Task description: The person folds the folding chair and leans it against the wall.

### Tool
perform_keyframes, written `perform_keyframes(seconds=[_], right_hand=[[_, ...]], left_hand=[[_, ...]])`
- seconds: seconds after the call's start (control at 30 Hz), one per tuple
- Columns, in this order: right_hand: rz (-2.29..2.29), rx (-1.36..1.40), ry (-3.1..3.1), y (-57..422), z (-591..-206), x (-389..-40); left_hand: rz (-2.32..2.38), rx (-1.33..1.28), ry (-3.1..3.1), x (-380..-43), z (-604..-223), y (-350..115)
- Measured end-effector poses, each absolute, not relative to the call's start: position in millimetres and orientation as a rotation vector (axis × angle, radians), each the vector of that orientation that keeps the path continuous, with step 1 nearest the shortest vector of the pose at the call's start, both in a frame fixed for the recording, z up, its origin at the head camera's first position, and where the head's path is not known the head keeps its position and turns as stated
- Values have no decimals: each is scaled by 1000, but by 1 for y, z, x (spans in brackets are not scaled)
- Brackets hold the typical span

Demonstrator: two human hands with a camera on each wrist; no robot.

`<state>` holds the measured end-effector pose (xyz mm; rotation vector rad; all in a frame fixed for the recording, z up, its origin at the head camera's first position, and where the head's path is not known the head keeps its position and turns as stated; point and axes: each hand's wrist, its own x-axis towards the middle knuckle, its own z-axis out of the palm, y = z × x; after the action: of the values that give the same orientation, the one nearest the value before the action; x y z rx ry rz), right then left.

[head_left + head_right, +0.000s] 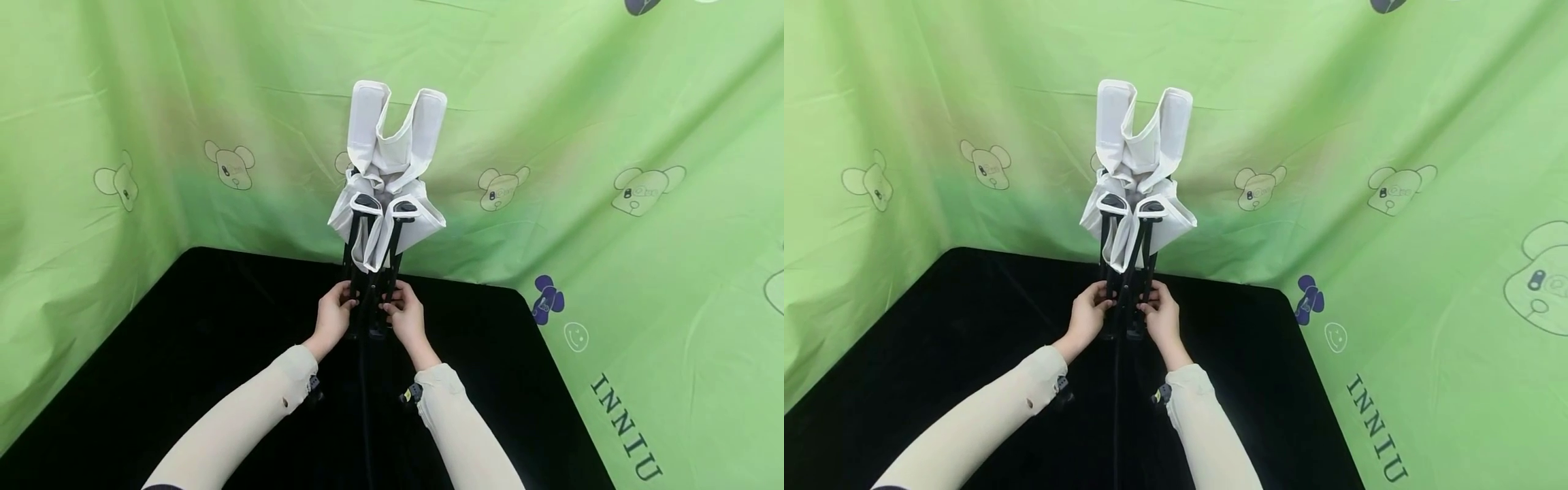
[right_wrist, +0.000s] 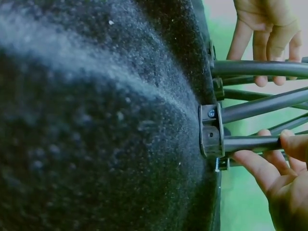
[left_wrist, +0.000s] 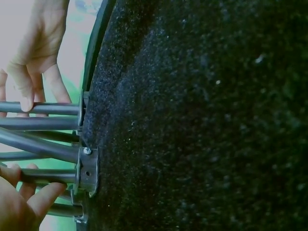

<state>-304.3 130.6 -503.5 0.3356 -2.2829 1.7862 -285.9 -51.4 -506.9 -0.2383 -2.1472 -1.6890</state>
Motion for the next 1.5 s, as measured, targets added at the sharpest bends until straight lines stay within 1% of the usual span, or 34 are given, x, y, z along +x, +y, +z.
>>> perform_keyframes(seconds=[0.9,1.3,1.5], right_hand=[[1762,291,-2271,125,-507,-324],[1756,297,-2259,126,-498,-334],[1769,275,-2258,126,-501,-336]], left_hand=[[-1701,-131,-2171,-302,-504,-48],[-1696,-170,-2171,-312,-499,-46],[-1696,-162,-2181,-315,-501,-45]])
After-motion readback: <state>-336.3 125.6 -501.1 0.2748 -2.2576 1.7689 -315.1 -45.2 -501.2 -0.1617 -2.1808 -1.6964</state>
